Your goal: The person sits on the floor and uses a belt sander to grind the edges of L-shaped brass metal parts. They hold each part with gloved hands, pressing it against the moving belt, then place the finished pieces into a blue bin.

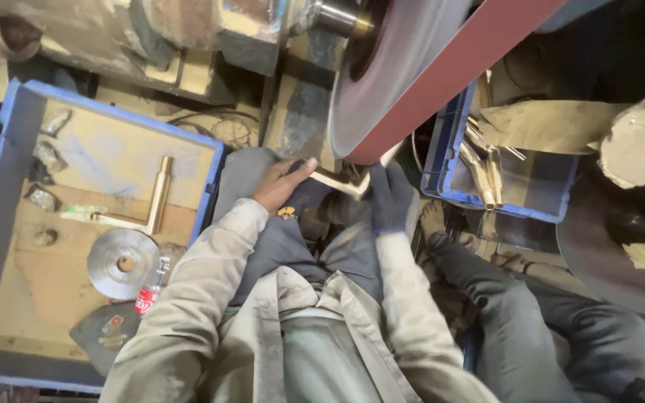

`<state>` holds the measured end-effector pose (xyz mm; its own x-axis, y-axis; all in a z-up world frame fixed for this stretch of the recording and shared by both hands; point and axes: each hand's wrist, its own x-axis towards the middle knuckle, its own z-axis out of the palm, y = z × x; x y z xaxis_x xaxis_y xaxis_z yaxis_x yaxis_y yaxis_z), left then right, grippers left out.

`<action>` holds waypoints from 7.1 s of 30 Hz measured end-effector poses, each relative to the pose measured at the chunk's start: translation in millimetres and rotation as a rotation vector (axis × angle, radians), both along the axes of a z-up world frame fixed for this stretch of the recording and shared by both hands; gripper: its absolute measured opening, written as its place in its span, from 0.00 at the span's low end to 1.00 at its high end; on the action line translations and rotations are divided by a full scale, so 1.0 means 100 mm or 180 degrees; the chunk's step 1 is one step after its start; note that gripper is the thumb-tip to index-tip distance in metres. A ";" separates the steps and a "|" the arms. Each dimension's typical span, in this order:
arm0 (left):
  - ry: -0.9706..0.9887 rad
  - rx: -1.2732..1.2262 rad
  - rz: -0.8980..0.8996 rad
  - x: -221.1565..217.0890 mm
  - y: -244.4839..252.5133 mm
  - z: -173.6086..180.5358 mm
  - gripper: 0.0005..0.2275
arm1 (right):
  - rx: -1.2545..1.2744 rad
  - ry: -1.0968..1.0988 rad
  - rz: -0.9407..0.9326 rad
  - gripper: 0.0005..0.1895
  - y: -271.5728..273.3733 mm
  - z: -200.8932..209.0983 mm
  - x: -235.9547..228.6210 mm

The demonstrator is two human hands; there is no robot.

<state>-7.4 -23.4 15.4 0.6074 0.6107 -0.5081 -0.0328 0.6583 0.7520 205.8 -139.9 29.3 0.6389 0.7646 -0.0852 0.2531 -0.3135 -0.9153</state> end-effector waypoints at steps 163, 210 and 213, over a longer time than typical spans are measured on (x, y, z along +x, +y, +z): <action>-0.0575 -0.1489 -0.0378 0.34 0.05 -0.22 0.15 | 0.0267 0.4001 -0.1065 0.33 -0.48 0.26 -0.13; -0.0530 -0.1130 0.0652 0.56 0.06 -0.65 0.10 | 0.0104 0.4025 -0.0988 0.31 0.10 -0.01 0.02; -0.0310 -0.1101 0.0539 0.53 0.09 -0.63 0.12 | -0.0047 0.4084 -0.1014 0.31 0.12 -0.04 0.03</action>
